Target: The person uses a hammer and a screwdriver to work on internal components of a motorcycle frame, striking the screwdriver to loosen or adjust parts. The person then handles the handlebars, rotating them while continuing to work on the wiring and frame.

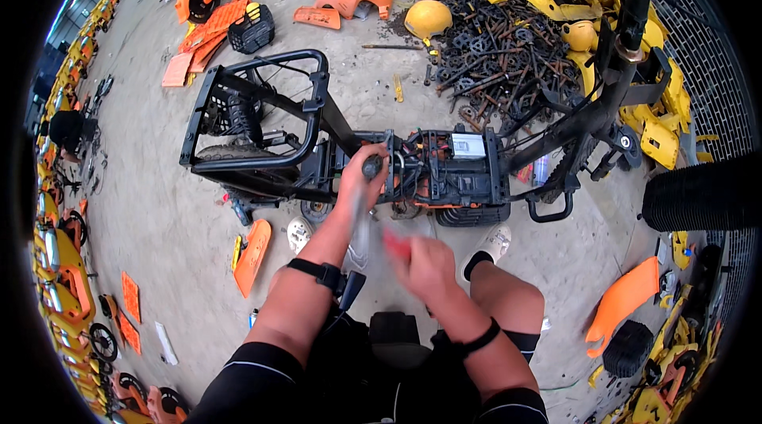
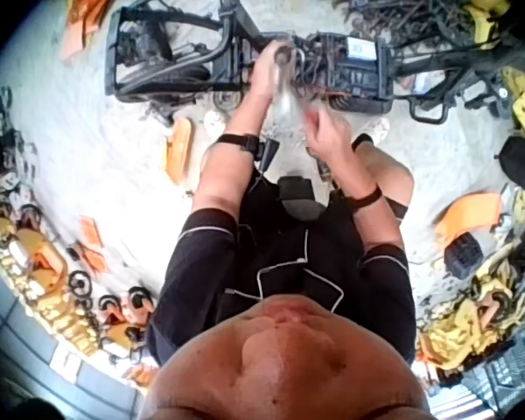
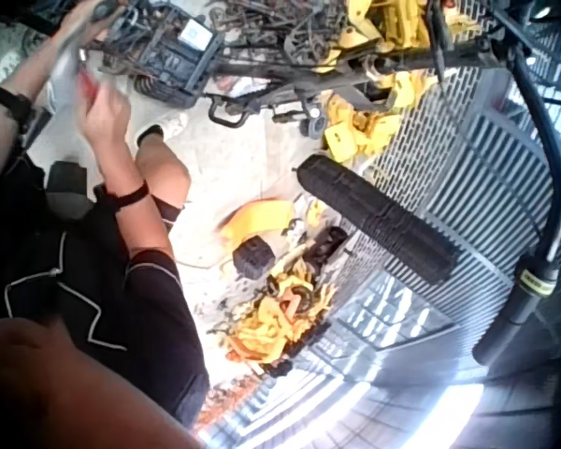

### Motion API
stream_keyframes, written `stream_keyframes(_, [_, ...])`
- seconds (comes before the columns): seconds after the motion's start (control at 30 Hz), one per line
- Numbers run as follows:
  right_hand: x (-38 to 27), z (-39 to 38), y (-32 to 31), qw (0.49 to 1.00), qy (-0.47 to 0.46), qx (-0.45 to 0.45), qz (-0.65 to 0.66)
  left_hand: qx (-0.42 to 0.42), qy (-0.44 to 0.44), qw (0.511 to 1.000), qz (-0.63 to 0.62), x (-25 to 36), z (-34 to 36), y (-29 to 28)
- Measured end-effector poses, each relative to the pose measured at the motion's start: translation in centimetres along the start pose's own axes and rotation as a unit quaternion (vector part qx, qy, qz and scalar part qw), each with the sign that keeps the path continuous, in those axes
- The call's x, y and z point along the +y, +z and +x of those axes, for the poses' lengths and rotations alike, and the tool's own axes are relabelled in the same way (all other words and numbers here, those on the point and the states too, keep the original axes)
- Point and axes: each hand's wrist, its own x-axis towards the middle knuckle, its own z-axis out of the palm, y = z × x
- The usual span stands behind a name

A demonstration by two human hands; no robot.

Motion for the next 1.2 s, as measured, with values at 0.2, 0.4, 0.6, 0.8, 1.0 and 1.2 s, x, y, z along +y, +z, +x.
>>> stream_keyframes(0.2, [-1.4, -0.8, -2.2, 0.992, 0.087, 0.079, -0.04, 0.031, -0.03, 0.999, -0.007, -0.5, -0.5, -1.1])
stream_keyframes(0.4, [3.4, 0.3, -3.5, 0.965, 0.227, 0.096, 0.09, 0.018, -0.044, 0.998, -0.031, -0.2, -0.2, -1.3])
stream_keyframes(0.6, [4.7, 1.5, -4.1, 0.865, 0.361, 0.08, 0.338, 0.004, -0.032, 0.999, -0.036, 0.2, -0.1, -1.1])
stream_keyframes(0.8, [5.1, 1.8, -4.5, 0.843, 0.365, 0.065, 0.391, -0.008, -0.029, 0.999, -0.026, 0.8, 0.3, -0.9])
stream_keyframes(1.0, [4.7, 1.9, -5.1, 0.841, 0.374, 0.047, 0.388, -0.024, -0.019, 1.0, -0.002, 1.0, 0.7, -0.6])
stream_keyframes(1.2, [5.1, 1.7, -5.4, 0.842, 0.369, 0.035, 0.392, -0.014, -0.028, 1.0, -0.003, 0.7, 0.8, 0.2])
